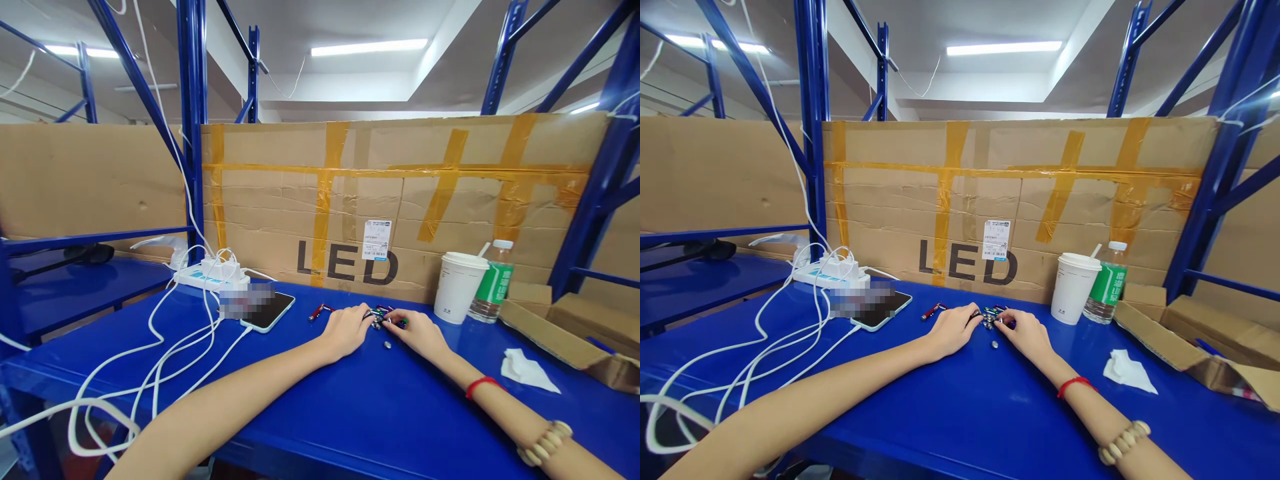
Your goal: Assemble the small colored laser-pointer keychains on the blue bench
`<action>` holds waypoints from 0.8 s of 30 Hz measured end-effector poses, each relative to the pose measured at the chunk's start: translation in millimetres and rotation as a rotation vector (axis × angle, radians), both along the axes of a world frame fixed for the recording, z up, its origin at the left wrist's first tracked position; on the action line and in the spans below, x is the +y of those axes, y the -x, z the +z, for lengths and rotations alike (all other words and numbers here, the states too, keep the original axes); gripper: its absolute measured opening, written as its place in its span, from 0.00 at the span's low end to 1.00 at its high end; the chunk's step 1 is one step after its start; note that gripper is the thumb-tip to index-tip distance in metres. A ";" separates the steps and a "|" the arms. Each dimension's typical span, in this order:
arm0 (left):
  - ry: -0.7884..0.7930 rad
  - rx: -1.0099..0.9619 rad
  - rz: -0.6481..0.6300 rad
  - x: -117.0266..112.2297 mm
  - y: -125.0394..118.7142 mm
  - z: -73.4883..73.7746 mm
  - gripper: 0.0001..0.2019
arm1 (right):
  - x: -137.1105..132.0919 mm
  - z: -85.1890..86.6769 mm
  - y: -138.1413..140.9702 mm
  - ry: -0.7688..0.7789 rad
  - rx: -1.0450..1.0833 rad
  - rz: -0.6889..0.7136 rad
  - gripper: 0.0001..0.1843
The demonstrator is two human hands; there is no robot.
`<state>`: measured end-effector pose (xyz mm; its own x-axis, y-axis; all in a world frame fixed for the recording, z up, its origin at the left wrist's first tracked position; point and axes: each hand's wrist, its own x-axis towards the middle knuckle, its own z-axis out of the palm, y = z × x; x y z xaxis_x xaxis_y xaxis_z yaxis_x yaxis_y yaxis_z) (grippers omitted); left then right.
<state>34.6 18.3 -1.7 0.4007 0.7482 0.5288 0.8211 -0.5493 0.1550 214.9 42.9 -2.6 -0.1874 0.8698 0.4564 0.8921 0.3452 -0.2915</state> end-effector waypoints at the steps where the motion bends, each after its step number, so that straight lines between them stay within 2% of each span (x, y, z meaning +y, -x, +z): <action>1: -0.002 -0.003 -0.005 -1.0 0.0 0.7 0.16 | -0.3 0.3 -0.1 -0.011 -0.001 0.000 0.12; 8: -0.008 -0.004 -0.024 -2.8 0.0 1.7 0.15 | 2.0 -1.2 -1.0 -0.021 0.060 0.052 0.11; 15: 0.042 -0.030 0.002 -2.2 -0.1 2.6 0.14 | 9.9 -7.3 3.2 0.176 0.450 0.202 0.15; 19: 0.081 -0.068 0.023 0.3 0.3 2.3 0.14 | 9.8 -5.1 3.3 0.226 0.676 0.205 0.18; 24: 0.129 -0.099 0.017 1.5 -0.5 2.8 0.13 | 7.5 -3.4 1.7 0.226 0.772 0.209 0.19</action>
